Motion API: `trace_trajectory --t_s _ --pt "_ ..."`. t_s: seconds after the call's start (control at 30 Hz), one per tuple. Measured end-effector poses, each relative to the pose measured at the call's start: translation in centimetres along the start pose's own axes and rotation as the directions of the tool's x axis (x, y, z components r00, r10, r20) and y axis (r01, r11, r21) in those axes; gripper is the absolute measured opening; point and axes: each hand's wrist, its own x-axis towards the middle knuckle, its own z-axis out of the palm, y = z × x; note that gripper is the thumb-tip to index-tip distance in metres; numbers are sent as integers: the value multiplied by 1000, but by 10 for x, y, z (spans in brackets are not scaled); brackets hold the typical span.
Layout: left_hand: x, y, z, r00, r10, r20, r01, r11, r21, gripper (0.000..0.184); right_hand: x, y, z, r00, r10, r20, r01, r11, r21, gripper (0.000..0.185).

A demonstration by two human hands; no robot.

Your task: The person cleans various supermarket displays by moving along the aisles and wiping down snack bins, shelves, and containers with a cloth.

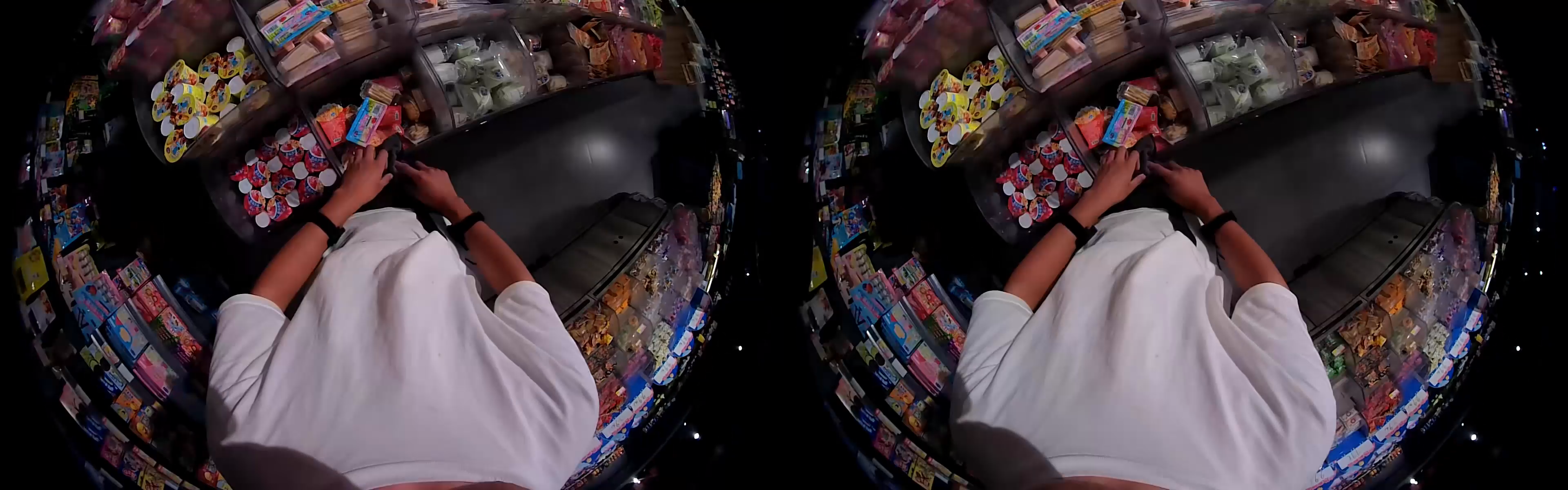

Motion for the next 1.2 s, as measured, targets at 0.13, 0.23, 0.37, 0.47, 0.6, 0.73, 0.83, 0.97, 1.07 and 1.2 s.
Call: trace_trajectory --t_s 0.13,0.23,0.37,0.47,0.6,0.73,0.83,0.97,1.07,1.2 --pt "66 34 33 996 -70 -52 69 997 -33 64 1 74 -37 999 -26 -38 24 998 -58 52" --pt "113 43 43 992 -64 106 88 966 -242 77 -2 117 -60 999 -8 -51 4 997 -72 54" --pt "138 32 33 963 -13 268 92 955 -282 79 -4 133 -78 982 -126 -142 127 992 -3 60" --pt "136 40 0 908 -127 399 264 914 -309 78 20 128 -94 938 -175 -300 232 958 167 61" --pt "148 31 -3 828 -251 501 457 819 -346 74 85 111 -100 898 -91 -431 261 898 354 59" --pt "172 14 -10 886 -221 408 390 -125 -912 56 149 106 -98 885 30 -465 199 877 437 56" --pt "188 16 -31 902 -344 261 269 -27 -963 58 192 116 -93 867 -9 -497 228 896 381 49" --pt "191 25 -39 875 -311 371 433 157 -888 110 218 119 -90 859 -91 -503 266 920 289 49" --pt "194 8 7 873 -263 410 467 210 -859 106 203 130 -96 917 -107 -385 224 935 274 56" --pt "168 36 0 812 -221 540 578 180 -796 42 138 129 -107 974 -87 -208 144 951 275 52"
